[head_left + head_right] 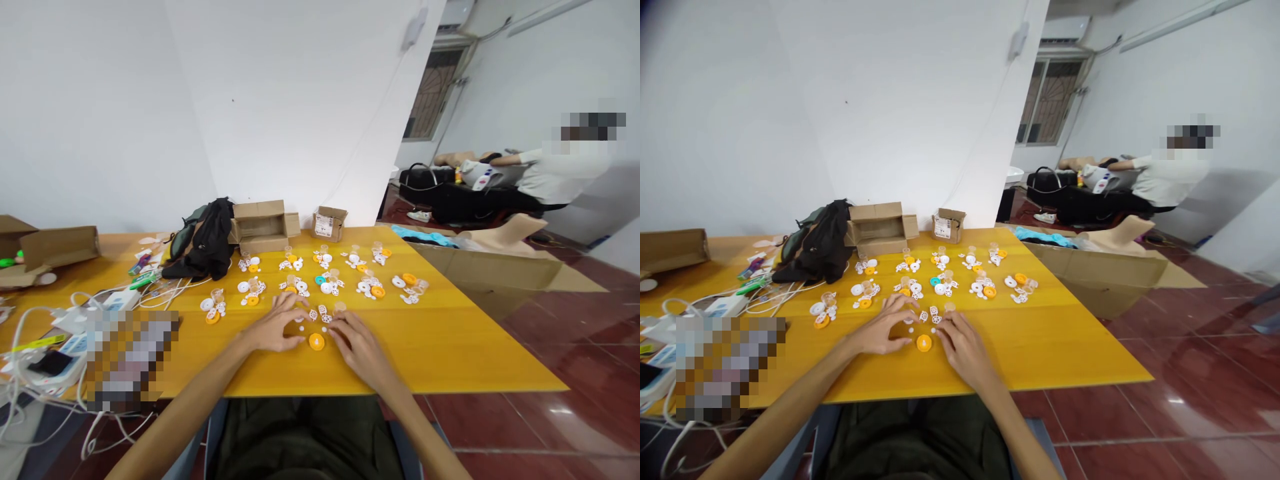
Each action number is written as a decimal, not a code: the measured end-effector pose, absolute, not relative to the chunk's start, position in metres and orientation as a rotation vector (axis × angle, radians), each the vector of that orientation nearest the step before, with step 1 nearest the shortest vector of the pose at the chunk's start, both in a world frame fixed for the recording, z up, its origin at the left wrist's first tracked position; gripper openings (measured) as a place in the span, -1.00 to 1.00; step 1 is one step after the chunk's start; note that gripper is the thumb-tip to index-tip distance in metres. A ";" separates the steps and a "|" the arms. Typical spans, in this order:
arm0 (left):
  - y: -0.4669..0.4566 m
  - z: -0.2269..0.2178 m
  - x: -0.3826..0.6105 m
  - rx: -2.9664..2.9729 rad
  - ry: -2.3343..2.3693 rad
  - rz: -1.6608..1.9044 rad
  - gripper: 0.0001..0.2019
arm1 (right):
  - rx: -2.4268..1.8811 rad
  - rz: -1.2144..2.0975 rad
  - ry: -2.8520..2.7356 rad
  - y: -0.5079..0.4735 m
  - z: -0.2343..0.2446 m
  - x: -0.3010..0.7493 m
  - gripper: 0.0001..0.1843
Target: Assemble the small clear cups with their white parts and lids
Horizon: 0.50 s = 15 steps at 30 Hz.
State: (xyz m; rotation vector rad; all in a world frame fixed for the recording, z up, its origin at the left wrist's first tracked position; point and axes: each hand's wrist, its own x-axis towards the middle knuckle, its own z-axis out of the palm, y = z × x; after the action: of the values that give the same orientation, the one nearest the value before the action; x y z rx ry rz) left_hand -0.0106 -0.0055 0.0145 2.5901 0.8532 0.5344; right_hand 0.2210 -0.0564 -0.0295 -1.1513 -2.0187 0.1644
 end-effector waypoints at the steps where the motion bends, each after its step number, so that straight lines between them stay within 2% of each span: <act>1: -0.004 0.015 -0.013 2.601 0.869 0.538 -0.71 | -1.150 0.128 -2.031 -0.057 -0.029 0.221 -0.78; 7: -0.002 0.014 -0.016 2.693 0.874 0.529 -0.86 | -1.174 -0.038 -2.112 -0.058 -0.027 0.217 -0.75; 15: 0.000 0.011 -0.015 2.666 0.871 0.557 -0.87 | -1.190 -0.167 -2.161 -0.057 -0.026 0.212 -0.76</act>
State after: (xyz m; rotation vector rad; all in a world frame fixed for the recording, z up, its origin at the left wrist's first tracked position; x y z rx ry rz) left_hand -0.0150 0.0001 0.0106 2.6659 0.8706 0.5566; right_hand 0.2118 -0.0567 -0.0256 -1.1899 -2.1609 -0.1672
